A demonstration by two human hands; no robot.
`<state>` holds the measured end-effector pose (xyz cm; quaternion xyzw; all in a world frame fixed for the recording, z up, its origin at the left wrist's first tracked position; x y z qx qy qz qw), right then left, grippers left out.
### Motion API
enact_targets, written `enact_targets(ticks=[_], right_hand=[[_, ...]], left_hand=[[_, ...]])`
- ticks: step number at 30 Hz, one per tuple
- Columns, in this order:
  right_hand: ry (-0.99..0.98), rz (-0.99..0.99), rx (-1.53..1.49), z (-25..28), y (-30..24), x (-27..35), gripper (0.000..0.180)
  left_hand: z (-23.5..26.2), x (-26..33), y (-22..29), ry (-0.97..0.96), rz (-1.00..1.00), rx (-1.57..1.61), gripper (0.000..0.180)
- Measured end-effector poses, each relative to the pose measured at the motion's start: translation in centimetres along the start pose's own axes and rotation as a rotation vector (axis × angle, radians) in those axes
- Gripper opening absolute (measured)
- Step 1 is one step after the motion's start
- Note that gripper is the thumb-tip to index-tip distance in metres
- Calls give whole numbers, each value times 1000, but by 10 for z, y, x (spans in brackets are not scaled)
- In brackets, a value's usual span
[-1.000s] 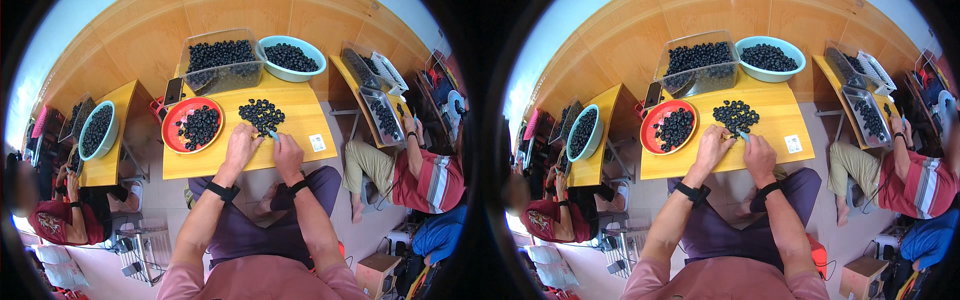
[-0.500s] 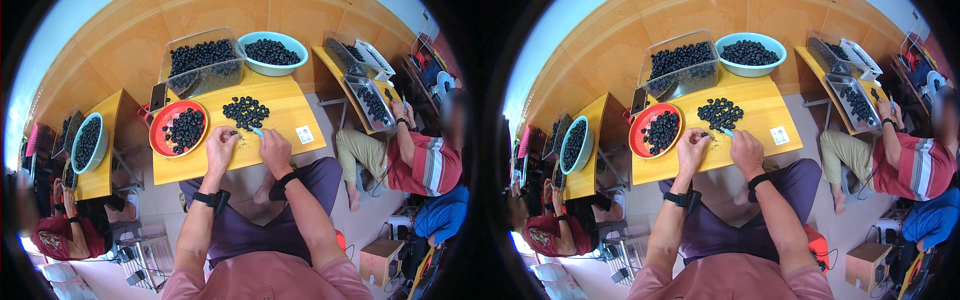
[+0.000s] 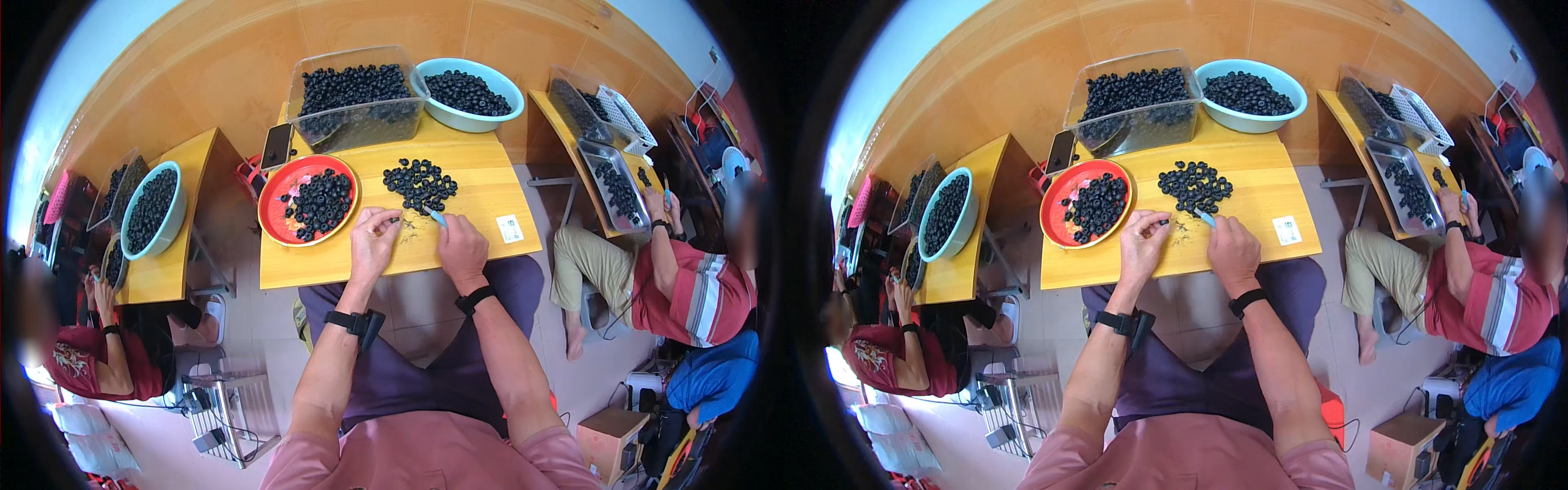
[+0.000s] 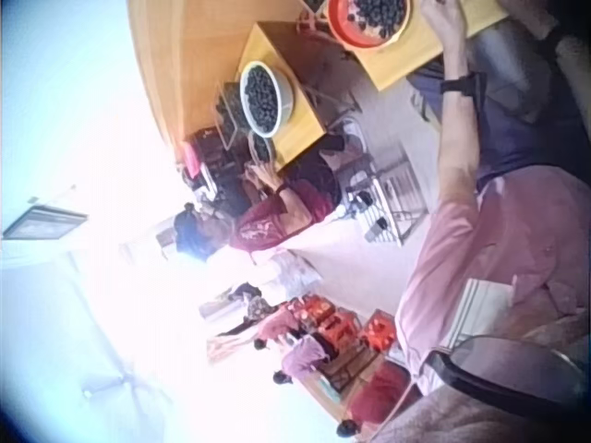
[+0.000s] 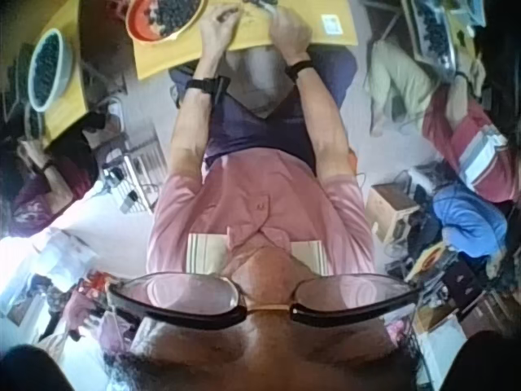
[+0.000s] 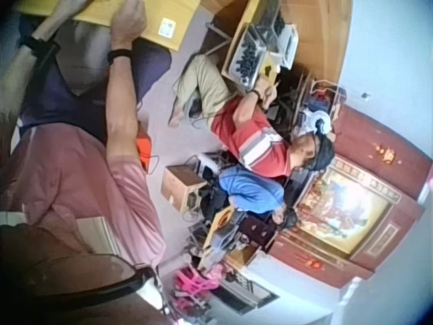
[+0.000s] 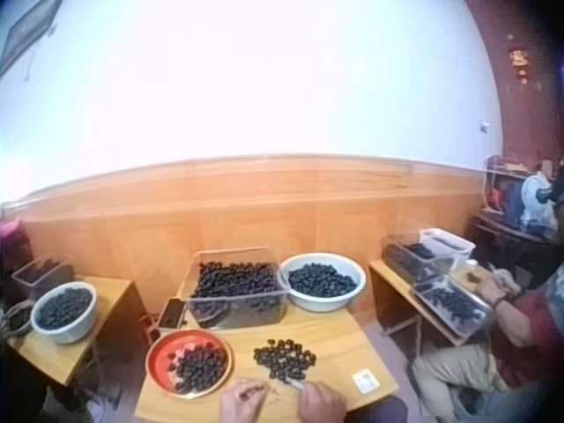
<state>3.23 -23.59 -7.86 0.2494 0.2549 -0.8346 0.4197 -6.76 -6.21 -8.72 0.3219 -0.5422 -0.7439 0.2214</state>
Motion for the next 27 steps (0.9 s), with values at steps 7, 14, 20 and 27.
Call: enact_targets(ticks=[7, 14, 20, 27], right_hand=[[12, -6, -31, 4, 0, 0, 13], [5, 32, -50, 4, -1, 0, 18], [8, 31, -78, 6, 0, -1, 16], [39, 31, -196, 18, 0, -15, 12]], left_hand=[[-2, -1, -4, 1, 24, -3, 19], [-8, 1, -16, -72, 162, 45, 17], [-10, 4, 5, -89, 49, 27, 16], [-14, 3, -1, -65, 113, -44, 20]])
Point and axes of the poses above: each hand's wrist, its own x-axis away from the middle knuckle, its own z-axis out of the back of the hand, y = z × x, the point moved 8 cm from there along -x, towards the middle knuckle, and after that the axes turned 9 degrees about z, right-handed, at the moved point
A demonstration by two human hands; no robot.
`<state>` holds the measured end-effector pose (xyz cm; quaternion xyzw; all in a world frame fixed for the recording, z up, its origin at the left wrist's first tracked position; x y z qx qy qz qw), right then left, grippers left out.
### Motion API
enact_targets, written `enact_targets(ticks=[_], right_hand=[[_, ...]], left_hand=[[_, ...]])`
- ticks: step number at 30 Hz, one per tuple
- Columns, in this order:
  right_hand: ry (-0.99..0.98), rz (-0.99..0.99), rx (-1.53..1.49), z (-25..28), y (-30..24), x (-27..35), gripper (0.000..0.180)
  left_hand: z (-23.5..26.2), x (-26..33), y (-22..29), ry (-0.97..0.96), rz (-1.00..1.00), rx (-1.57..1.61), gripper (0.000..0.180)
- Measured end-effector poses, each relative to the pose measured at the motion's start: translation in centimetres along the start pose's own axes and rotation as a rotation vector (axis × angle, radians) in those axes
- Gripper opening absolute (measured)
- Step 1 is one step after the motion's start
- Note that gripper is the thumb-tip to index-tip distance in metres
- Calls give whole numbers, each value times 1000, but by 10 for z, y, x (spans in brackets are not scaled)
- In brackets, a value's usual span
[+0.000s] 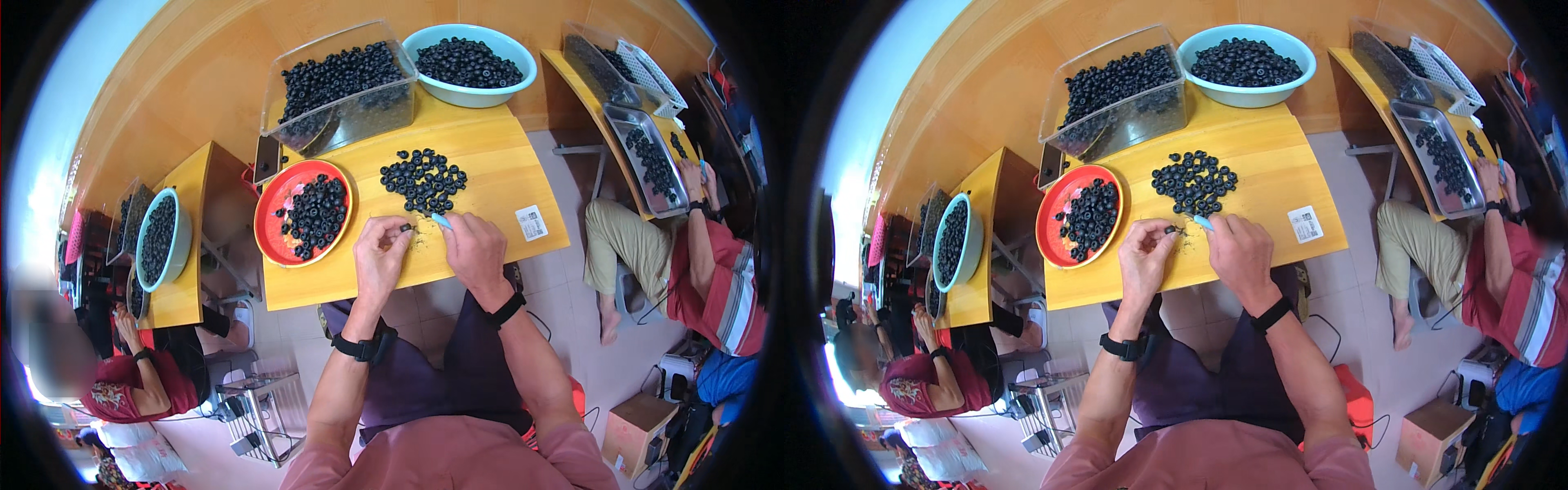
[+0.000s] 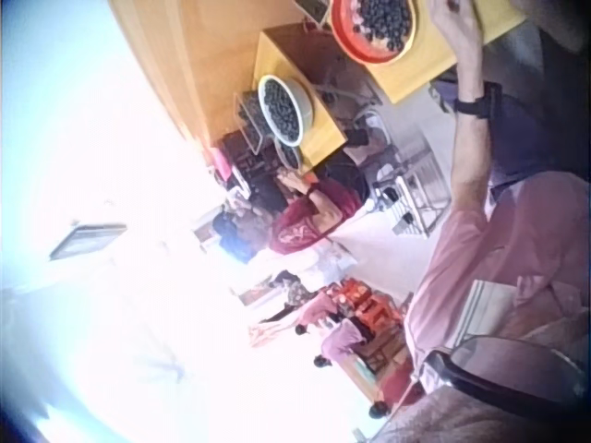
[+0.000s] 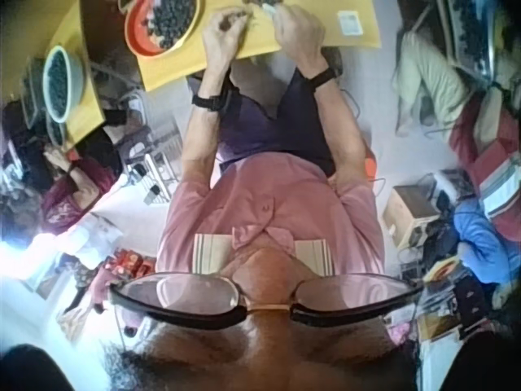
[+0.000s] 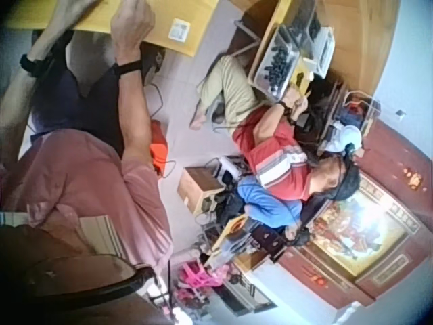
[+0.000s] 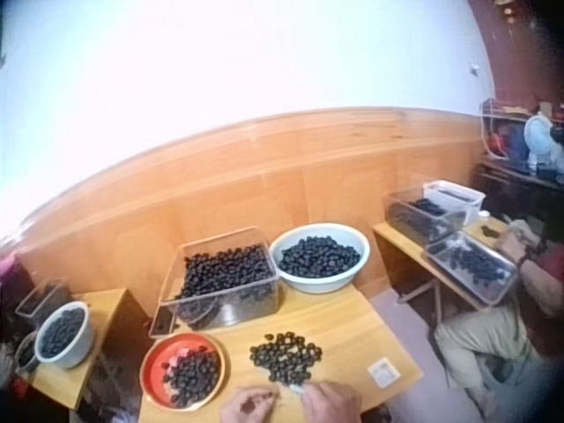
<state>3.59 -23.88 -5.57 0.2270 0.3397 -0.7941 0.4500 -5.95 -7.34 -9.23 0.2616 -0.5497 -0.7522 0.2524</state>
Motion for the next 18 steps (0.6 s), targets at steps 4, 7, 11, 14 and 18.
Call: enact_targets(ticks=[4, 7, 11, 14, 18], right_hand=[[-5, 55, 26, -4, 2, -1, 14], [-23, 97, 10, -7, -1, 1, 12], [-96, 188, 47, -11, -9, 4, 11], [-88, 198, 49, -7, -15, 1, 10], [-104, 207, 65, -9, -15, 2, 9]], left_hand=[[-19, -6, -13, -69, 107, 115, 30], [-23, -4, -14, -78, 87, 58, 36], [-20, -4, -19, -85, 163, 191, 37], [-19, -3, -19, -61, 141, 218, 36], [-19, -3, -18, -47, 114, 210, 35]])
Point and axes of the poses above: each hand's wrist, its own x-axis away from the middle knuckle, its own z-axis out of the back of the hand, y = z × x, the point moved 8 cm from there along -x, towards the middle knuckle, and after that the axes turned 9 degrees about z, right-handed, at the moved point
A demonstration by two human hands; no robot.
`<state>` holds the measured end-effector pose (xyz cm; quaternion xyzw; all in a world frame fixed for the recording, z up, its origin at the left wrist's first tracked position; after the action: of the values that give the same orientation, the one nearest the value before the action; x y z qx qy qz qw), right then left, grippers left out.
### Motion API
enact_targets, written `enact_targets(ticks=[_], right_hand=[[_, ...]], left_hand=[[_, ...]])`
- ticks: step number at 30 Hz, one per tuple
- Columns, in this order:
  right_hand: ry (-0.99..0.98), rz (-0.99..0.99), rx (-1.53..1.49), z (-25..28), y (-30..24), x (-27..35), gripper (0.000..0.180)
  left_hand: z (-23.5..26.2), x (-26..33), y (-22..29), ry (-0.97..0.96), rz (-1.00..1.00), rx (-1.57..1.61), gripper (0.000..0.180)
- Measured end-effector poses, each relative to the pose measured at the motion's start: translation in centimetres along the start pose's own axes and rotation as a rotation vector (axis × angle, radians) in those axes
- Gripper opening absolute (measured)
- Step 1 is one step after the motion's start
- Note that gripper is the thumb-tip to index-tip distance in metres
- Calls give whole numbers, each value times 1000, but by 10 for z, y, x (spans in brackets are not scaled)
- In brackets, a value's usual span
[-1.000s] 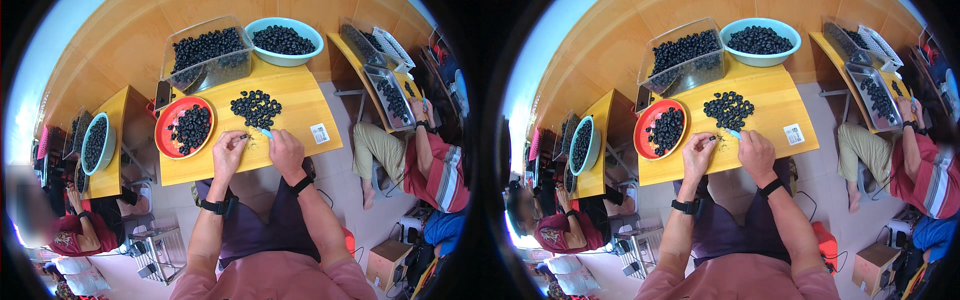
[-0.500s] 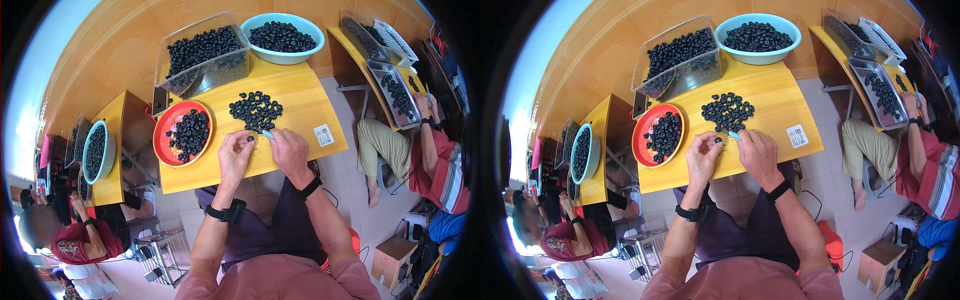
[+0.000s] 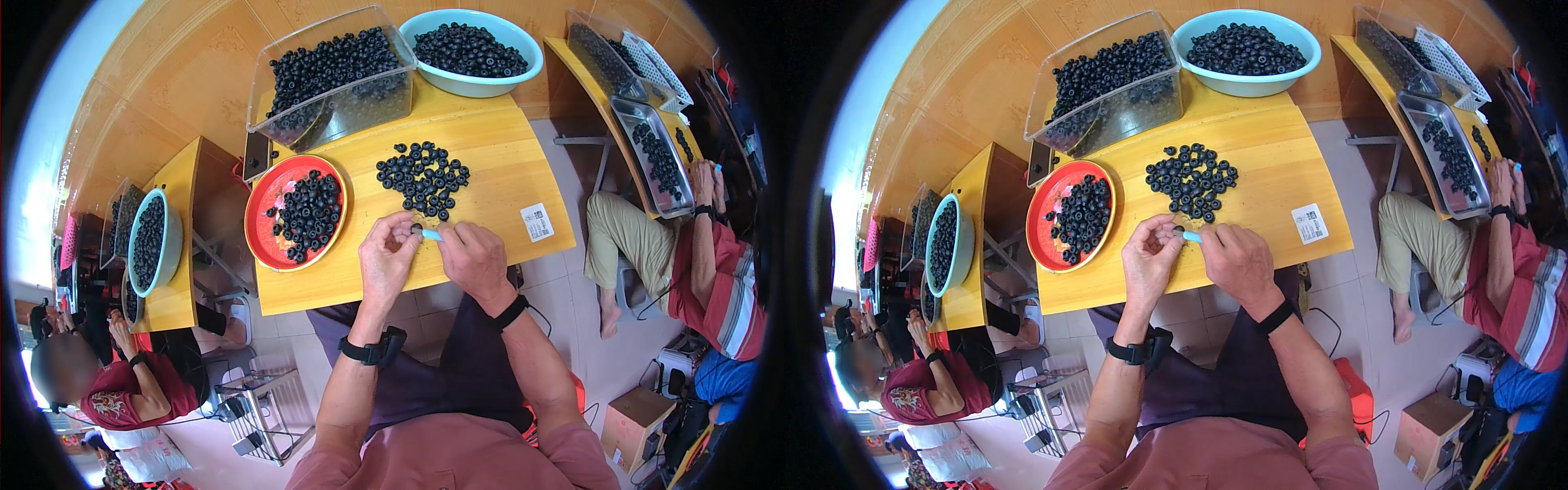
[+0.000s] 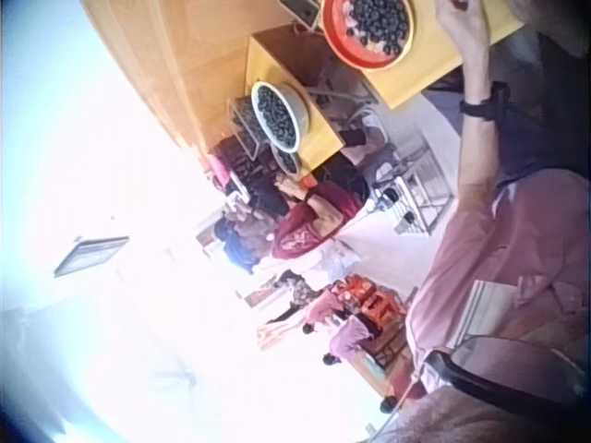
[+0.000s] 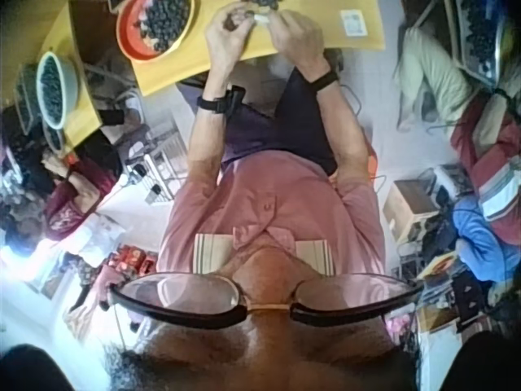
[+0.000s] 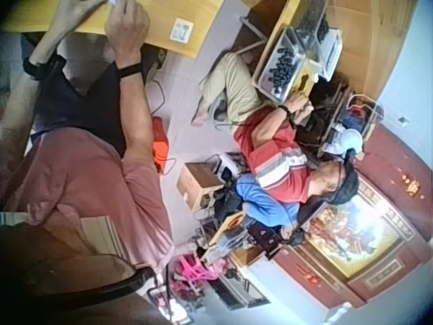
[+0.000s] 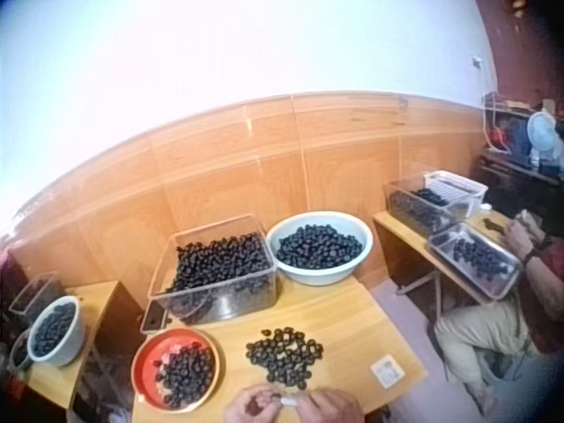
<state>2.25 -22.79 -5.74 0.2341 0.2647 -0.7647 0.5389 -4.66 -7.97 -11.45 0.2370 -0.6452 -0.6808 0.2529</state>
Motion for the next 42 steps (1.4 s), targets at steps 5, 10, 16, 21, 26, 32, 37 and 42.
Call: enact_targets(ticks=[5, 10, 16, 21, 26, 32, 37, 42], right_hand=[[36, -9, 3, 1, 2, 2, 8], [41, -8, 0, 2, 1, 1, 7], [14, -7, -2, 0, 2, 2, 8], [7, -3, 2, -1, 1, 1, 8], [-23, -3, 3, -4, 2, 3, 7], [-17, 6, 6, -2, 1, 1, 6], [-13, 0, 11, -4, 2, 2, 6], [-12, 0, 5, -3, 2, 2, 7]], left_hand=[[-1, 2, -1, -27, 20, -11, 36], [-2, 3, 1, -50, 26, -29, 37], [-3, 2, -3, -69, 80, 32, 38], [-2, 2, -2, -75, 90, 106, 39], [-3, 2, 0, -85, 91, 85, 40], [-2, 1, -5, -84, 94, 70, 40], [-3, 2, -1, -90, 91, 52, 41], [-4, 3, 1, -98, 94, 55, 44]])
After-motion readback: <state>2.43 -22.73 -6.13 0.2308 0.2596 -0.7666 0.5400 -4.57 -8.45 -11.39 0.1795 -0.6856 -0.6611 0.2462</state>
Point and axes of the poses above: each hand's wrist, its own x-axis away from the middle knuckle, its own z-axis out of the back of the hand, y = z × x, the point moved 8 cm from there along -x, towards the middle knuckle, and after that the axes turned 9 degrees about z, right-handed, at the moved point
